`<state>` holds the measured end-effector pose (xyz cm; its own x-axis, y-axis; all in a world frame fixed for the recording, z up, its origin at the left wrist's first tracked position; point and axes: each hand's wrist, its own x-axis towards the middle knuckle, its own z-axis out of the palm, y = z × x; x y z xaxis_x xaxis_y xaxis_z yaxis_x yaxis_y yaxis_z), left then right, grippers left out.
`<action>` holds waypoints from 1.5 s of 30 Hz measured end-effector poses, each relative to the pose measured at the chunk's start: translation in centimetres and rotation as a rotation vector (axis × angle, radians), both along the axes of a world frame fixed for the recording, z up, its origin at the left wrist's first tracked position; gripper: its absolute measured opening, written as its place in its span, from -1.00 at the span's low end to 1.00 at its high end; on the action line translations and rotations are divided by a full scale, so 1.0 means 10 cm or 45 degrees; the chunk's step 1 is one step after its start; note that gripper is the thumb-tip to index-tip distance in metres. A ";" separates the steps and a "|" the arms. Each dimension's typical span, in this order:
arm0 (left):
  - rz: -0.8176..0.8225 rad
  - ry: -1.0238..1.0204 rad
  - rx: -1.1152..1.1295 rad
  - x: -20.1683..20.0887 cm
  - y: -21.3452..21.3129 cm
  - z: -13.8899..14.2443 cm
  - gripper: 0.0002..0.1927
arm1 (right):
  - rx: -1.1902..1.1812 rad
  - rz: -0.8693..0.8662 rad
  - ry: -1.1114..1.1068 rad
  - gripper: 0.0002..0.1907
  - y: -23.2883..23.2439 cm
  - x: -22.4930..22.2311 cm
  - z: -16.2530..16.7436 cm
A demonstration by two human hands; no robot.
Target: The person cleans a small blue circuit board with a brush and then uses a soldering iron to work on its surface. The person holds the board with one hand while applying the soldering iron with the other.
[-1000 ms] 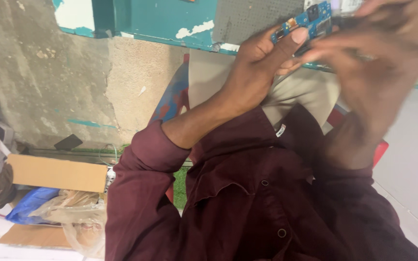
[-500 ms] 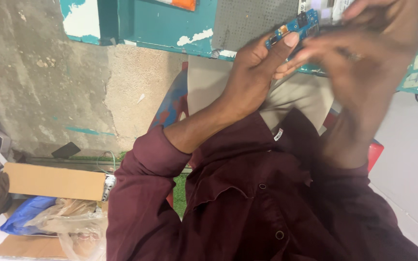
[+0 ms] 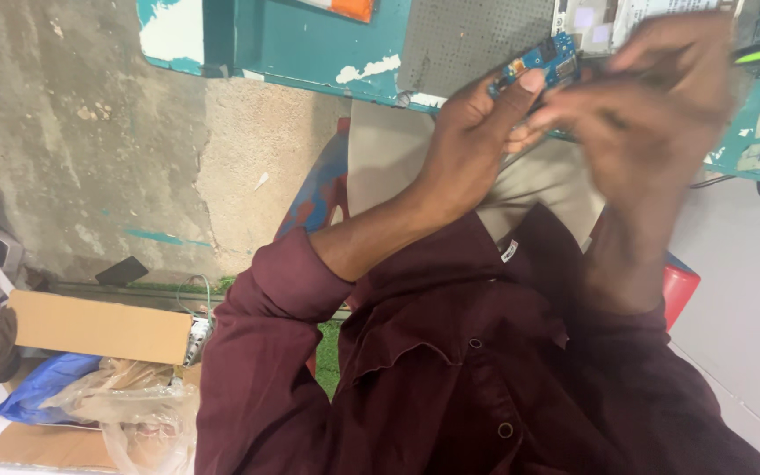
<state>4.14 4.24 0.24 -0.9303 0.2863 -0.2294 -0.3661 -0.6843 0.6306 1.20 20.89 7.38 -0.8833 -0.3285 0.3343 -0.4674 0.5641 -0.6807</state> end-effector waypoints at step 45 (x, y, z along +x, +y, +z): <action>0.042 -0.138 -0.338 0.02 0.62 0.92 -0.56 | -0.059 0.030 -0.177 -0.73 0.63 -0.04 0.92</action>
<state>4.30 10.48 9.45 -0.9039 0.1731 -0.3911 -0.4218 -0.5128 0.7478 0.77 27.15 16.53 -0.9145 -0.3364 0.2248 -0.3795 0.5205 -0.7649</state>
